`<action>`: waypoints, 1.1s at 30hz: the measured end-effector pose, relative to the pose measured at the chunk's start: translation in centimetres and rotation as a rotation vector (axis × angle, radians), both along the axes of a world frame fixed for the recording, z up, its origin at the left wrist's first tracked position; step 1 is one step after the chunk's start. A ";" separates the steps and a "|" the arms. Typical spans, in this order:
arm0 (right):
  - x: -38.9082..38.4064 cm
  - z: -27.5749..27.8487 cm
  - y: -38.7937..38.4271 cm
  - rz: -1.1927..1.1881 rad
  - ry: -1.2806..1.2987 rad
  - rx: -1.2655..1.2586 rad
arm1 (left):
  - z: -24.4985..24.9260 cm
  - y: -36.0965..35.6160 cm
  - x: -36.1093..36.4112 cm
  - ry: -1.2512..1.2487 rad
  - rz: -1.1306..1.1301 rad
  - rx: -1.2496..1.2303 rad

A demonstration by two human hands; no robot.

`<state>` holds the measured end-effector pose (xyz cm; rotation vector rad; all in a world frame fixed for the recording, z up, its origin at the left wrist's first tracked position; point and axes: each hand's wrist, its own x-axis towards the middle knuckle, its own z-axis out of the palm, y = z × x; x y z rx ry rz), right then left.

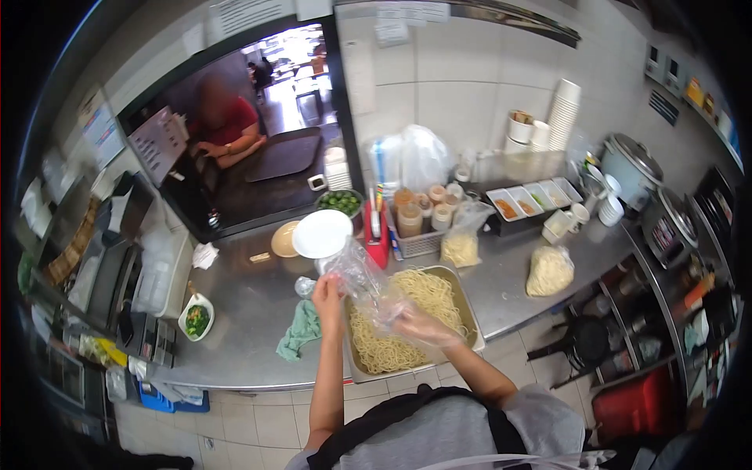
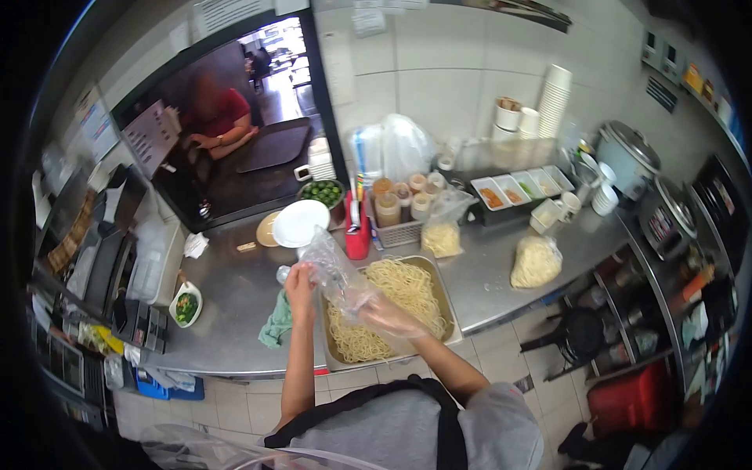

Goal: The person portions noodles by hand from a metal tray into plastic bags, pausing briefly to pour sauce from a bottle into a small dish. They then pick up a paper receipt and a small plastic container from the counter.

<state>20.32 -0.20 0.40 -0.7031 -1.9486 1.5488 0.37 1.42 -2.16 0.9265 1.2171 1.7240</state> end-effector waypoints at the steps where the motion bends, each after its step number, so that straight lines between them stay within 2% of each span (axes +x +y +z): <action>1: 1.4 -0.3 -0.1 0.138 -0.256 0.029 | -2.7 2.0 -1.7 0.141 0.028 -0.022; 2: 2.7 0.0 -0.2 0.224 -0.178 -0.049 | -5.1 4.1 -3.0 0.283 0.037 -0.044; 3: 4.4 0.4 -0.6 0.293 -0.103 -0.132 | -7.0 5.4 -3.4 0.538 -0.027 -0.141; 4: 5.8 0.6 -1.0 0.364 -0.029 -0.220 | -6.5 5.4 -2.7 0.665 -0.009 -0.116; 6: 7.2 0.7 -0.7 0.179 0.336 -0.372 | -6.3 3.9 -1.2 0.913 0.014 -0.099; 8: 7.1 2.9 -1.0 0.068 0.835 -0.524 | -6.3 4.0 -1.0 0.973 0.230 0.170; 10: 6.1 3.9 -0.4 -0.131 0.906 -0.346 | -2.0 2.2 -0.5 0.962 0.461 0.256; 13: 4.5 3.2 0.4 -0.438 0.941 -0.305 | 4.7 -3.0 2.0 0.911 0.481 0.300; 15: 3.3 2.7 0.8 -0.569 0.990 -0.337 | 8.3 -7.3 6.2 1.025 0.062 0.439; 17: 2.8 2.4 1.3 -0.594 1.057 -0.390 | 7.2 -9.2 10.3 1.231 -0.217 0.343; 20: 2.0 2.7 1.7 -0.615 1.102 -0.423 | 2.6 -8.8 12.3 1.332 -0.301 0.368; 23: 2.6 3.6 3.3 -0.552 1.214 -0.460 | 2.0 -9.3 12.5 1.293 -0.522 0.781; 26: 3.9 3.3 4.6 -0.586 1.121 -0.260 | 3.6 -10.1 11.0 1.292 -0.440 0.651; 28: 4.5 3.8 4.8 -0.610 1.054 -0.197 | 5.8 -11.5 8.4 1.189 -0.385 0.412; 30: 5.1 4.7 5.0 -0.618 1.034 -0.160 | 4.5 -12.7 4.3 1.287 -0.231 0.157; 32: 4.7 5.2 4.5 -0.658 0.890 -0.079 | 2.8 -13.4 0.6 1.365 -0.223 -0.319; 33: 4.2 5.1 4.3 -0.647 0.820 -0.057 | 1.3 -12.8 -0.2 1.313 -0.179 -0.225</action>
